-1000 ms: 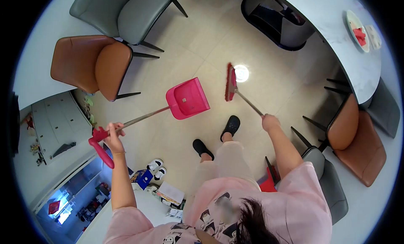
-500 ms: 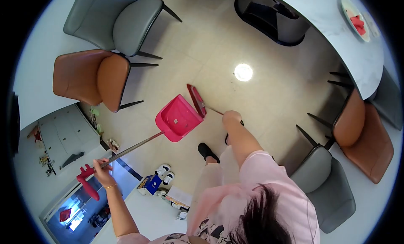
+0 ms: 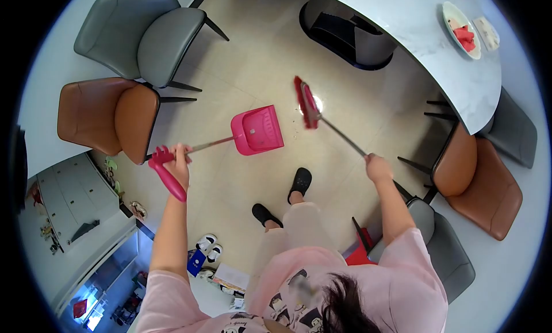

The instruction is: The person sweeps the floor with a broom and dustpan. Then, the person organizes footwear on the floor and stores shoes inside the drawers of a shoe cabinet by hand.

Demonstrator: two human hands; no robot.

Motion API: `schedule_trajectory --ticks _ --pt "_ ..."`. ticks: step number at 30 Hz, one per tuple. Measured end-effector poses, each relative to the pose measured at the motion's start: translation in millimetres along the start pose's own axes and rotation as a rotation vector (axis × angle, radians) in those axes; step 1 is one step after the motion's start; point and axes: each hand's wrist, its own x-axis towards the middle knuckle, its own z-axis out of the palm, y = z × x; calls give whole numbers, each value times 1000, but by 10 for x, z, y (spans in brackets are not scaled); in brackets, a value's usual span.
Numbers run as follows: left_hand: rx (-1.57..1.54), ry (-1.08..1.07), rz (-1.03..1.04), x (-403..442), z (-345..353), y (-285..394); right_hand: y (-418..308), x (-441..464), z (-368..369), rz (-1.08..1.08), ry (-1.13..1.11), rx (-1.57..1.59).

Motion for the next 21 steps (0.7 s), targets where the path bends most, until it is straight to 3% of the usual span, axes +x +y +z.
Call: schedule_trajectory --ticks 2,5,7,9,12,14,15,17,19,21 --pt "48 -25 24 229 125 18 23 -27 -262 47 138 -62" --pt "-163 15 -91 479 330 20 76 490 -150 65 88 -73" --pt "-176 -18 -17 588 424 -120 -112 868 -120 87 -19 -25" --pt "-180 10 -95 636 546 -200 -112 1513 347 98 185 -32" --pt "-199 74 -46 674 596 -108 -451 1862 768 -55 -151 -88" --pt "-183 32 -56 673 575 -155 -734 1586 1145 56 -144 156" --pt "-179 20 -50 687 548 -185 -833 1327 1310 170 -21 323" --pt "-206 47 -40 727 515 -405 -923 720 1402 130 -42 283" --pt "-215 89 -199 761 450 -514 -912 258 1353 44 -173 151" --pt "-231 96 -222 786 434 -500 -798 43 1336 -30 -263 103"
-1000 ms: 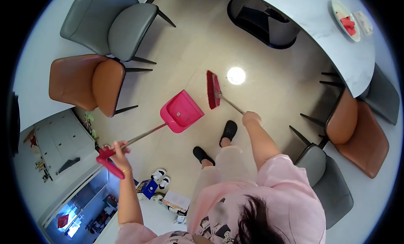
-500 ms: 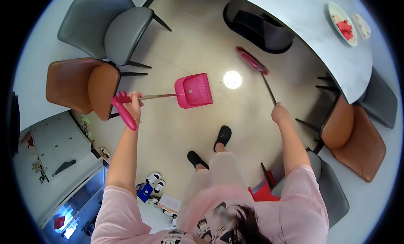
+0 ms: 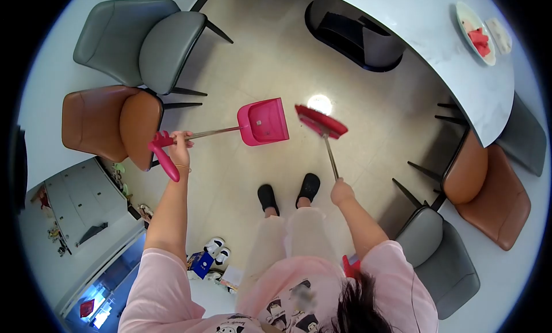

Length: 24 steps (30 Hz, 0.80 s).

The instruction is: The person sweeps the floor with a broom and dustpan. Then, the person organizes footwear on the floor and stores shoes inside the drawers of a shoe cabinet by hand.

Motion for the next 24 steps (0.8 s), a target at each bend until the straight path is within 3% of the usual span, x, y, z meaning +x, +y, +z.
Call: schedule_trajectory --ticks 2,4,8,10,13,17,21,24 --pt "0 -31 138 28 6 -47 102 -198 -220 -64 2 57" --pt "21 -44 141 14 -11 -6 83 -333 -456 -132 5 113" --pt "105 -46 139 19 -33 -119 -201 -345 -849 -197 228 160" --pt "199 -65 131 -26 -82 -10 -690 11 -1144 -208 320 71" --pt "65 -65 80 -70 -128 -211 -1386 830 -1442 -259 433 -57" --pt "79 -74 107 -108 -150 -296 -2577 1836 -1628 -174 370 -43" --pt "123 -61 137 -83 -137 -298 -3552 2026 -1309 -153 298 -71" --pt "76 -70 95 -91 -140 -279 -3672 1867 -1199 -138 316 -99"
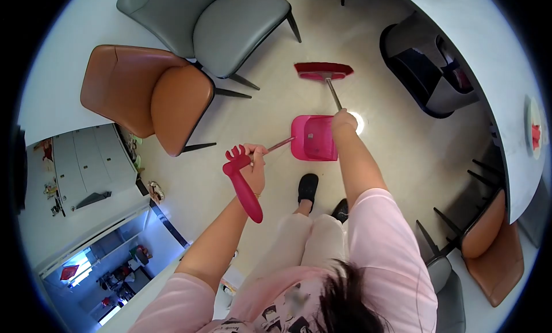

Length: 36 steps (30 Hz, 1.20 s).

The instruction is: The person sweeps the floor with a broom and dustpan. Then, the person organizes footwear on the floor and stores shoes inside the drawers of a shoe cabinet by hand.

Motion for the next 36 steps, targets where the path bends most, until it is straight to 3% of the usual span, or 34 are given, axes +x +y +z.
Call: schedule_trajectory --ticks 2,4,6,8,9,10,12,17,18,20,23,25,27,30,34,36 --pt "-22 14 4 -16 -16 3 84 -29 19 -35 -2 -77" --pt "166 -15 79 -4 -37 -24 450 51 -20 -149 0 -332" --pt "528 52 332 37 -160 -115 777 -135 -387 -124 -64 -535" --pt "328 -19 131 27 -301 3 1334 -247 -565 -129 39 -563" --pt "109 -29 -117 -5 -338 107 1607 -292 -645 -87 38 -561" --pt "20 -23 -195 -36 -398 165 1884 -366 -699 -10 -9 -551" --pt "-97 18 -110 -58 -476 38 2394 -561 -696 92 -58 -534" --pt "-56 -15 -112 -16 -535 107 3469 -1526 649 327 -209 -265" --pt "-64 -33 -101 -8 -511 122 3387 -1853 729 373 -374 -224" --pt "-6 -38 -88 15 -501 126 3382 -2409 1252 426 -453 -165" --pt "24 -68 -46 73 -480 129 3153 -3152 982 507 -486 75" --pt "28 -83 -39 160 -470 107 3297 -3411 978 413 -271 317" --pt "-115 -40 -123 205 -491 41 3555 -3539 935 419 -159 357" --pt "-40 -63 -128 299 -565 -142 3982 -3392 752 438 57 375" --pt "-39 -67 -124 367 -542 -219 4370 -2427 409 603 55 251" --pt "-34 -43 -138 415 -557 -221 4216 -2125 462 617 57 261"
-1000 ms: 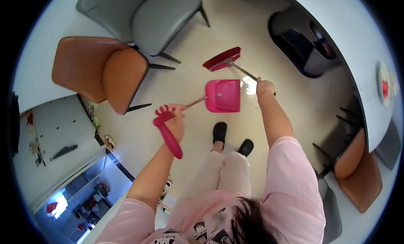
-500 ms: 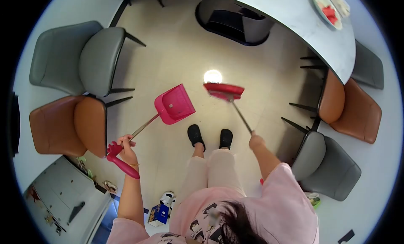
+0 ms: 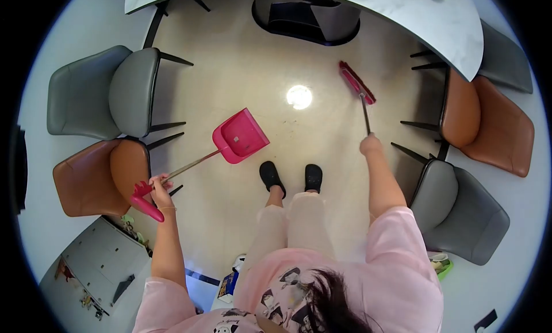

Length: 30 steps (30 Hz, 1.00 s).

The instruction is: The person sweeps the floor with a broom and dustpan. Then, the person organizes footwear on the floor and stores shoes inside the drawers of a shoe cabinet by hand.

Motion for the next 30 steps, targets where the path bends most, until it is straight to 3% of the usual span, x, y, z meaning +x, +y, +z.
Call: schedule_trajectory --ticks 2,4,9,19,23,27,29,30 --pt "-16 -14 -11 59 -97 -120 -204 -114 336 -17 -187 -33" --pt "-7 -13 -14 19 -97 -25 -237 -511 860 -78 -181 -35" --pt "-2 77 -108 -252 -216 152 -333 -1739 859 -192 -338 -141" --pt "23 78 18 -1164 -992 236 63 -1940 583 -379 -259 -169" --pt "234 34 194 -1368 -1113 -216 -131 -1890 682 -321 -130 -103" --pt "173 15 123 -1543 -1114 -531 -545 -1858 1238 -219 -96 -111" --pt "141 33 46 -1580 -1258 -727 -699 -2011 1861 -225 -197 -137" --pt "149 35 38 -1600 -1341 -873 -791 -2329 2107 -126 -256 -22"
